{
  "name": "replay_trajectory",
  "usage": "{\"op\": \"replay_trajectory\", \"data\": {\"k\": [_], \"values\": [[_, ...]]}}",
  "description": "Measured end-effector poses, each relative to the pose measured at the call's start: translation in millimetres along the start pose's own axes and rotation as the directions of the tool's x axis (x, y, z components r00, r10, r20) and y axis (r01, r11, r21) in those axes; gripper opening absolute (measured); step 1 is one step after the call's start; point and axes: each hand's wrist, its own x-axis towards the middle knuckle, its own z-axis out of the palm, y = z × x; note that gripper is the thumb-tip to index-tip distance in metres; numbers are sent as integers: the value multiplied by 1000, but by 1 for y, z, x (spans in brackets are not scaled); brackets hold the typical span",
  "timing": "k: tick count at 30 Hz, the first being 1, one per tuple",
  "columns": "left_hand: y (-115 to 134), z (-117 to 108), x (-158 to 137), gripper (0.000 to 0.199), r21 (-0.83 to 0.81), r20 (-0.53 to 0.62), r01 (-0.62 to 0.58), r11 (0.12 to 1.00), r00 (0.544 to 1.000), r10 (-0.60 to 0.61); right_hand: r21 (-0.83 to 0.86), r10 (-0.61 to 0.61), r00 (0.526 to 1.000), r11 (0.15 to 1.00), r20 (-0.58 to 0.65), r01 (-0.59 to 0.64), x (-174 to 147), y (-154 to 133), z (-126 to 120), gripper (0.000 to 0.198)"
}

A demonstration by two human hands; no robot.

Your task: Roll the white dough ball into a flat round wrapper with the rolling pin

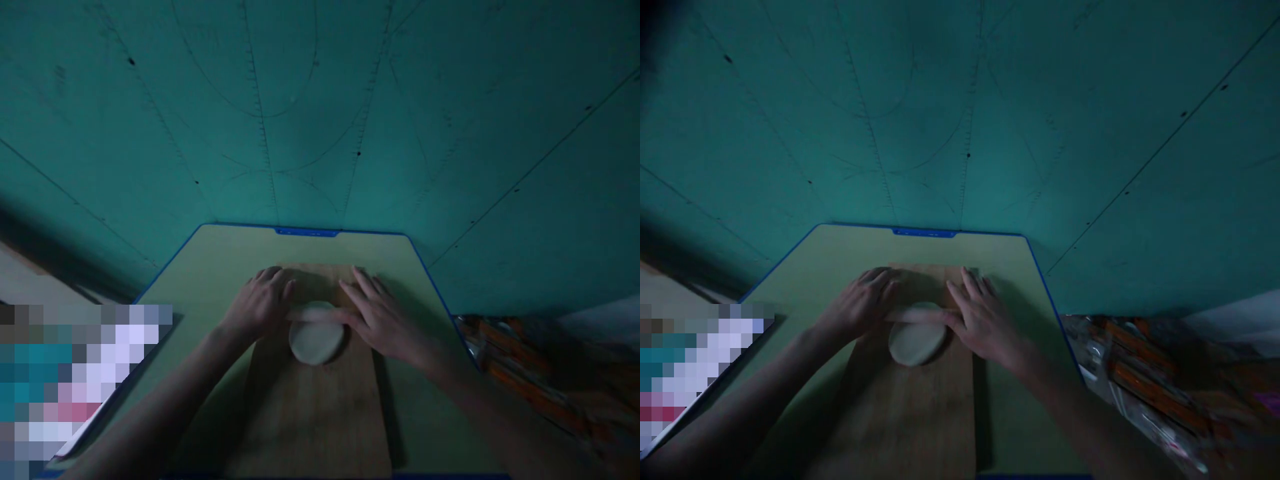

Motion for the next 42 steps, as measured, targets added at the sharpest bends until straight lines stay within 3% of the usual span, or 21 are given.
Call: {"op": "replay_trajectory", "data": {"k": [4, 10, 13, 17, 23, 27, 35, 38, 42], "values": [[10, -3, -35, 46, 52, -8, -139, 989, 990, 139, -53, -34, 999, 998, -30, 32, -38, -29, -6, 59], [23, 2, -86, 60, 193, -32, -92, 977, 994, 100, -102, -46, 999, 994, 0, 46, -76, -57, -11, 65], [26, 1, -80, 61, 203, -11, -64, 977, 998, 68, -72, -32, 999, 997, 35, 34, -67, -52, -10, 66], [25, -5, -40, 66, 275, 6, -37, 961, 999, 37, -8, 53, 996, 999, 73, -53, -26, -28, -3, 66], [20, -4, 12, 51, 248, 8, 33, 968, 999, -36, 32, 207, 966, 976, 152, -214, 30, 0, 3, 65], [24, -1, -2, 50, 276, -30, 33, 961, 999, -26, 9, 192, 975, 981, 116, -194, 13, -10, 1, 65], [48, -4, -86, 62, 253, -49, -136, 958, 987, 153, -59, 109, 993, 993, 37, -107, -74, -61, -5, 71], [47, -3, -94, 64, 253, -54, -151, 956, 984, 170, -51, 61, 996, 997, 63, -58, -76, -57, -8, 69], [38, 1, -68, 69, 299, -14, -98, 949, 994, 107, 10, 36, 993, 999, 114, -37, -43, -32, -13, 68]]}}
